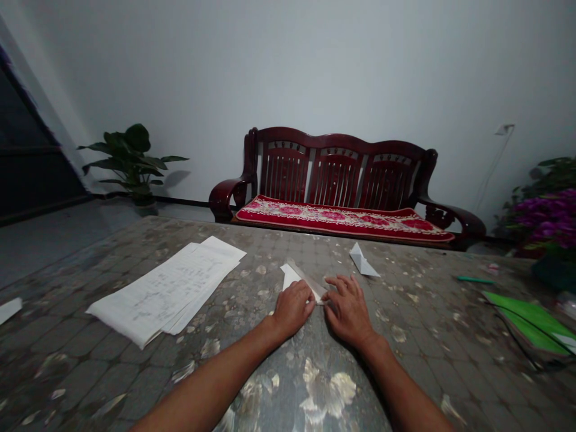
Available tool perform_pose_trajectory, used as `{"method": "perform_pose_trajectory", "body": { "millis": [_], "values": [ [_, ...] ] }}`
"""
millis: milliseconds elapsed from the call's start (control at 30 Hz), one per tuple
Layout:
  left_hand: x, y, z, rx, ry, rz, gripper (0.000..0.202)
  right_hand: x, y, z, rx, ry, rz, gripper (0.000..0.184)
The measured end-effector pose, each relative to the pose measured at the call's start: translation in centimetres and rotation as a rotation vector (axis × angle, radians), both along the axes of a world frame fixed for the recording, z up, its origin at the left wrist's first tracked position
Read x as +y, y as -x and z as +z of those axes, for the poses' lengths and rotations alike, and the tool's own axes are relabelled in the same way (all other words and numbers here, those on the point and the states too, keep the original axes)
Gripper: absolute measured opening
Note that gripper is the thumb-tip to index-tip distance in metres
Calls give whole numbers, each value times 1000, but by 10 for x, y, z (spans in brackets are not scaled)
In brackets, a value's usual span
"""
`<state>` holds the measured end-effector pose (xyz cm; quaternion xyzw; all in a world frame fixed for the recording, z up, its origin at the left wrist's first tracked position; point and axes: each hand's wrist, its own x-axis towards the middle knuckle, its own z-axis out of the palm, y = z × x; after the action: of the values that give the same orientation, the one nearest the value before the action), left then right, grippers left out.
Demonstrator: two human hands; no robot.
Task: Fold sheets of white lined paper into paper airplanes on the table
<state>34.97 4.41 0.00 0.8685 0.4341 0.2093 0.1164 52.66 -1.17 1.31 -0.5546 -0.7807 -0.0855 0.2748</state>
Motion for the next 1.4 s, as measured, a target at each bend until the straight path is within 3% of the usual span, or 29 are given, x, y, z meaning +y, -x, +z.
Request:
{"method": "perform_pose_trajectory", "body": {
  "millis": [367, 567, 700, 1000, 1100, 1200, 1400],
  "values": [
    [1, -5, -3, 53, -66, 45, 10, 8, 10, -11, 47, -26, -66, 16],
    [-2, -8, 1, 105, -76, 64, 11, 9, 10, -19, 88, -22, -129, 36],
    [-4, -10, 2, 121, -60, 73, 9, 11, 10, -25, 112, 43, -202, 48],
    [0, -7, 5, 74, 5, 90, 7, 15, 16, -25, 122, 201, -313, 43],
    [1, -3, 8, 44, 58, 35, 12, 16, 16, -25, 109, 211, -322, 42],
    [0, 6, 8, -28, 89, -108, 23, 16, 16, -28, 103, 177, -326, 40],
    [-2, 24, 3, -84, 15, -358, 27, 19, 15, -36, 105, 78, -302, 39]
  ]
}}
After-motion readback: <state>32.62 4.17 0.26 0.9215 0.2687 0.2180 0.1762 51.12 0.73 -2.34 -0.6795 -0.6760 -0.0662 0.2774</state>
